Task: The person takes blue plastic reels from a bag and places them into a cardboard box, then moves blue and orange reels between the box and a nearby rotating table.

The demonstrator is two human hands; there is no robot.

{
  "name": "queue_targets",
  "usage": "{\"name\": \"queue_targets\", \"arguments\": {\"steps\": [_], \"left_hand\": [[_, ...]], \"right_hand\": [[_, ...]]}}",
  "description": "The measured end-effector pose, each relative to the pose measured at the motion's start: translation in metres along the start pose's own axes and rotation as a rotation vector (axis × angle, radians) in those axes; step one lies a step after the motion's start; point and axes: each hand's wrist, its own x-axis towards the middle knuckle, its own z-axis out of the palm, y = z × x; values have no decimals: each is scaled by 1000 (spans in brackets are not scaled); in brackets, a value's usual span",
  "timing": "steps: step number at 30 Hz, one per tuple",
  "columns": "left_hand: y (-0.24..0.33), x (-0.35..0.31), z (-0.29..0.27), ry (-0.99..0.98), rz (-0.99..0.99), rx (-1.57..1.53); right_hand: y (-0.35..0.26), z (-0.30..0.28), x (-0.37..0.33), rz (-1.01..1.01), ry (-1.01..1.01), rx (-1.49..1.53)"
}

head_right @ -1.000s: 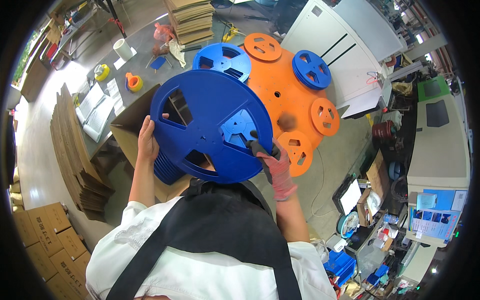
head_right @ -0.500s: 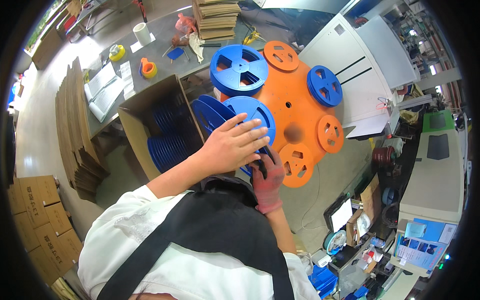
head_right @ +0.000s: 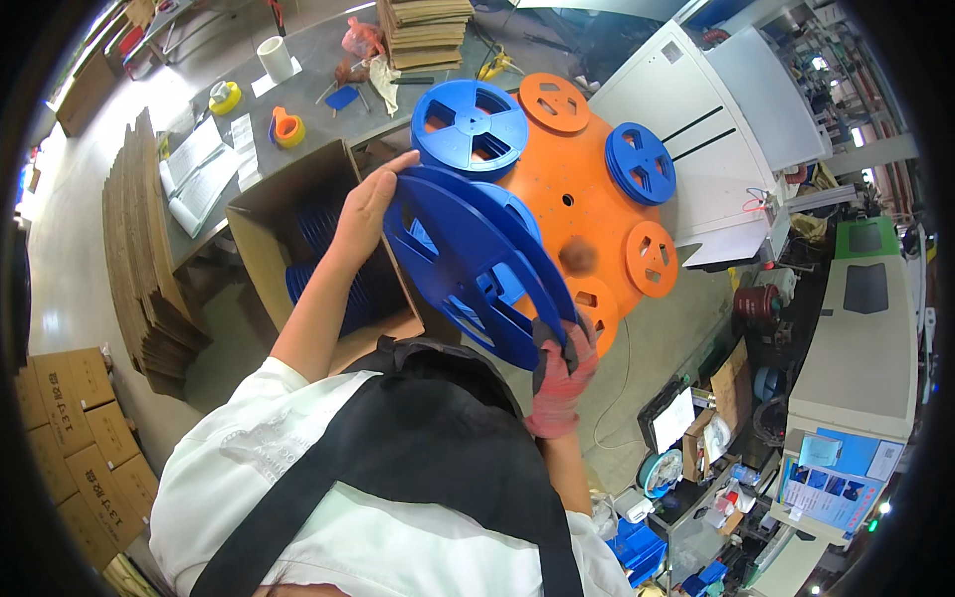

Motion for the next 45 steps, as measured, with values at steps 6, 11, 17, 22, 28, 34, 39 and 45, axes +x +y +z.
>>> {"name": "queue_targets", "arguments": {"steps": [6, 11, 17, 22, 28, 34, 39, 45], "left_hand": [[-17, 1, -28, 10, -196, -112], [-10, -12, -35, 17, -305, -117], [-23, -31, -17, 41, -214, -28], [-30, -43, 9, 131, -166, -6], [-23, -53, 35, 131, -139, -29], [-32, -67, 53, 104, -101, 58], [-31, -82, 65, 69, -70, 50], [-24, -99, 71, -9, 7, 162]], "right_hand": [[-26, 8, 29, 102, -98, -75], [-35, 20, 41, 548, 78, 454], [-9, 20, 47, 720, 202, 791], [16, 22, 43, 741, 187, 942], [34, 30, 36, 768, 175, 1152], [25, 44, 33, 394, 50, 479], [16, 47, 37, 620, 81, 1101], [8, 55, 30, 308, -79, 342]]}}
